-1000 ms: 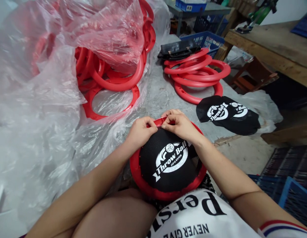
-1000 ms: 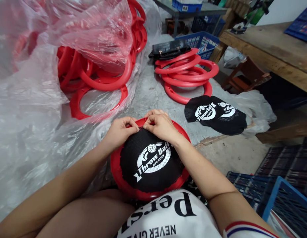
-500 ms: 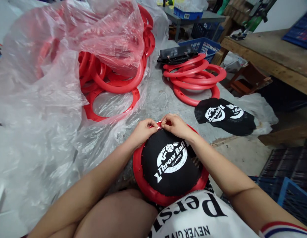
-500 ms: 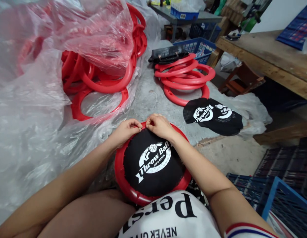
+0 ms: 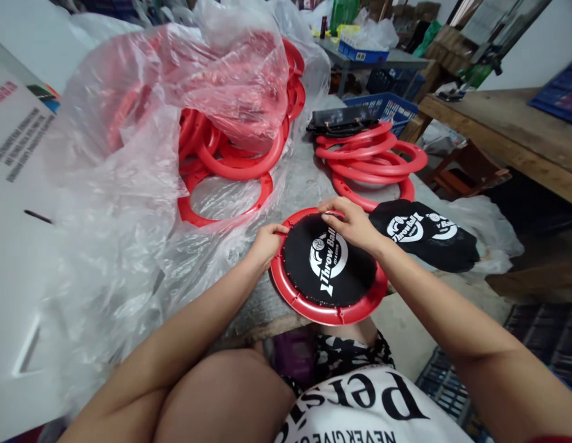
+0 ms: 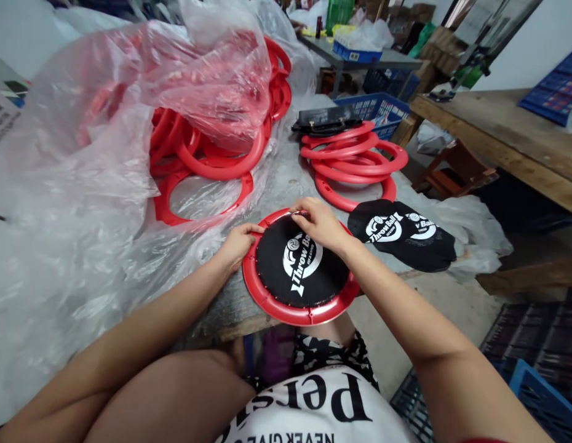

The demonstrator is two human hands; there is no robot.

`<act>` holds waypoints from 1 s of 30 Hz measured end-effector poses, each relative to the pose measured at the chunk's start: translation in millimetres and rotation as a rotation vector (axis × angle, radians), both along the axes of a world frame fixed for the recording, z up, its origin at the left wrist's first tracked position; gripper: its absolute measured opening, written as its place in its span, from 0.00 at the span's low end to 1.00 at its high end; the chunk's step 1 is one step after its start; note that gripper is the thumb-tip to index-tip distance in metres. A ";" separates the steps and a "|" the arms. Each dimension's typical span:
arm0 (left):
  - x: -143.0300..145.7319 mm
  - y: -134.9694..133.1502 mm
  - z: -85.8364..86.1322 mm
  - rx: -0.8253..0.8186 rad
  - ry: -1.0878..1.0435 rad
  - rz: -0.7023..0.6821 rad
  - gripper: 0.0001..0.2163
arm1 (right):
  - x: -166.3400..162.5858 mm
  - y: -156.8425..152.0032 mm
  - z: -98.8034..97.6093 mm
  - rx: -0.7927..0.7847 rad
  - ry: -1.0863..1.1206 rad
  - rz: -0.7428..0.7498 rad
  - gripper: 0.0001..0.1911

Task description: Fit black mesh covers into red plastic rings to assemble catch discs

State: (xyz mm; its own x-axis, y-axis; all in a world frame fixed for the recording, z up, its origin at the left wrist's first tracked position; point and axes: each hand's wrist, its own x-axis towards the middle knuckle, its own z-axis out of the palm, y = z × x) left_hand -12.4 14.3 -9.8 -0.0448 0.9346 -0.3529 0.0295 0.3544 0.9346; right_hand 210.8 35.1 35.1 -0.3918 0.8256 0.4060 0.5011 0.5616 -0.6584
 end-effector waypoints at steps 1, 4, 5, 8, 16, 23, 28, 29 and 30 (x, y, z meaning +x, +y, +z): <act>-3.3 0.9 -1.7 0.064 0.104 -0.019 0.11 | 5.2 -11.8 0.8 -0.029 0.031 -0.040 0.08; -15.8 -1.1 -2.3 0.275 0.541 -0.159 0.11 | 21.2 -53.8 -11.4 -0.136 0.114 -0.141 0.14; -20.0 -3.3 0.3 0.304 0.683 -0.219 0.12 | 26.6 -67.7 -18.1 -0.160 0.127 -0.171 0.16; -29.6 -11.6 16.4 0.217 0.989 -0.357 0.12 | 41.0 -101.7 -35.6 -0.160 0.106 -0.238 0.17; -37.6 -17.1 69.2 0.278 1.106 -0.502 0.13 | 51.0 -131.9 -62.5 0.111 -0.284 -0.367 0.21; -39.3 -48.3 84.1 0.309 1.072 -0.806 0.19 | 54.8 -128.3 -94.6 0.145 -0.364 -0.285 0.23; -54.9 -81.3 81.4 0.308 0.965 -0.720 0.20 | 58.5 -110.2 -91.1 0.149 -0.312 -0.088 0.23; -58.4 -87.2 82.4 0.304 0.943 -0.707 0.20 | 58.0 -105.2 -90.5 0.145 -0.304 -0.054 0.23; -61.7 -92.9 84.1 0.298 0.925 -0.694 0.20 | 57.2 -100.2 -89.0 0.139 -0.293 -0.027 0.24</act>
State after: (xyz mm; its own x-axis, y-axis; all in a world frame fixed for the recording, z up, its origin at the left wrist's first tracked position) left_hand -74.1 -78.6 74.3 0.3792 0.8994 -0.2176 0.8342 -0.2305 0.5009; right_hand 268.0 -65.1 -53.8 -0.4873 0.7821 0.3884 0.6740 0.6197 -0.4021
